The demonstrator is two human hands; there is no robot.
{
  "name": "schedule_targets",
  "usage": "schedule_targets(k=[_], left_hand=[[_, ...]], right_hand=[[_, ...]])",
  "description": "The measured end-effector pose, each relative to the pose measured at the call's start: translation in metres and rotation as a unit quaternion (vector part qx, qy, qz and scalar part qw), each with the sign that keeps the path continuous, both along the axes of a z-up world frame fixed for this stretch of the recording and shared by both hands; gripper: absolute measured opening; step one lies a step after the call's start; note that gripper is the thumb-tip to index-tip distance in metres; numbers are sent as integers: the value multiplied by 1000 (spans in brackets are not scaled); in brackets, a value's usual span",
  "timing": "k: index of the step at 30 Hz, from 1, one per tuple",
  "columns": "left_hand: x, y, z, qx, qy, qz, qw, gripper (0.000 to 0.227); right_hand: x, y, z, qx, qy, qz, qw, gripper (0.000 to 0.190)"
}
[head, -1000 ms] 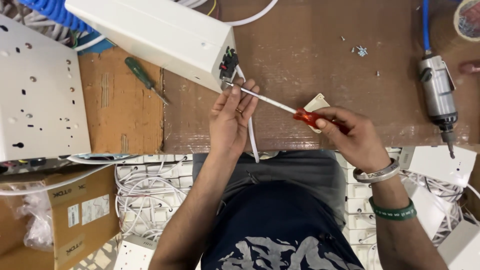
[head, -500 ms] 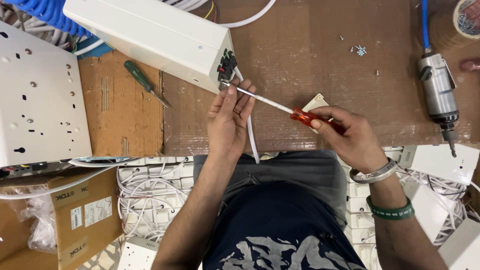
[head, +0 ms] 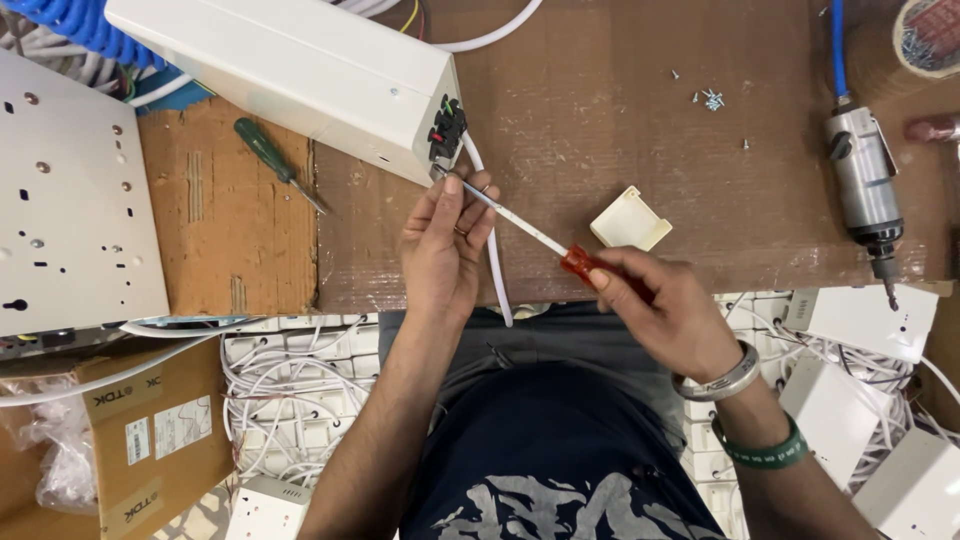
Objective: The person uses a red-handled screwdriver to tighten screw terminals on a black connector block mounted inside a white enclosure, picks up small screws from the bench, and uses pliers to work on the wiring. They then fit a white plastic cover piece onto the enclosure and press it into place.
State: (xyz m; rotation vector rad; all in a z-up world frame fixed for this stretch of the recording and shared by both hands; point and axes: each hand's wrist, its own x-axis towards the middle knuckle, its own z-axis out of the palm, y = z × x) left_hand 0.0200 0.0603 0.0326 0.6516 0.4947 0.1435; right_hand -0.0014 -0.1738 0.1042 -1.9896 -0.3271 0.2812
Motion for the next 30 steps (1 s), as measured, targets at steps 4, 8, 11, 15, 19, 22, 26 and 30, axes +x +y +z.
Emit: schedule_targets(k=[4, 8, 11, 15, 19, 22, 26, 30], left_hand=[[-1, -1, 1, -4, 10, -1, 1000, 21], [-2, -7, -4, -7, 34, -27, 999, 20], [-5, -12, -3, 2, 33, -18, 999, 21], [-9, -13, -1, 46, 22, 4, 999, 20], [-15, 0, -3, 127, 42, 69, 989, 23], [-16, 18, 5, 328, -27, 109, 938, 42], [-14, 32, -3, 441, -48, 87, 892, 50], [-13, 33, -7, 439, -58, 76, 893, 51]], right_hand=[[-8, 3, 0, -14, 0, 2, 1000, 17], [-14, 4, -2, -29, 7, -2, 1000, 18], [-17, 5, -4, -25, 32, -2, 999, 21], [-17, 12, -15, -8, 56, 3, 998, 27], [-13, 12, -28, 29, 67, 11, 997, 22], [-8, 10, -31, 41, 65, 5, 997, 20], [-5, 10, -35, 51, 77, 0, 996, 19], [-5, 11, -38, 67, 75, -15, 995, 19]])
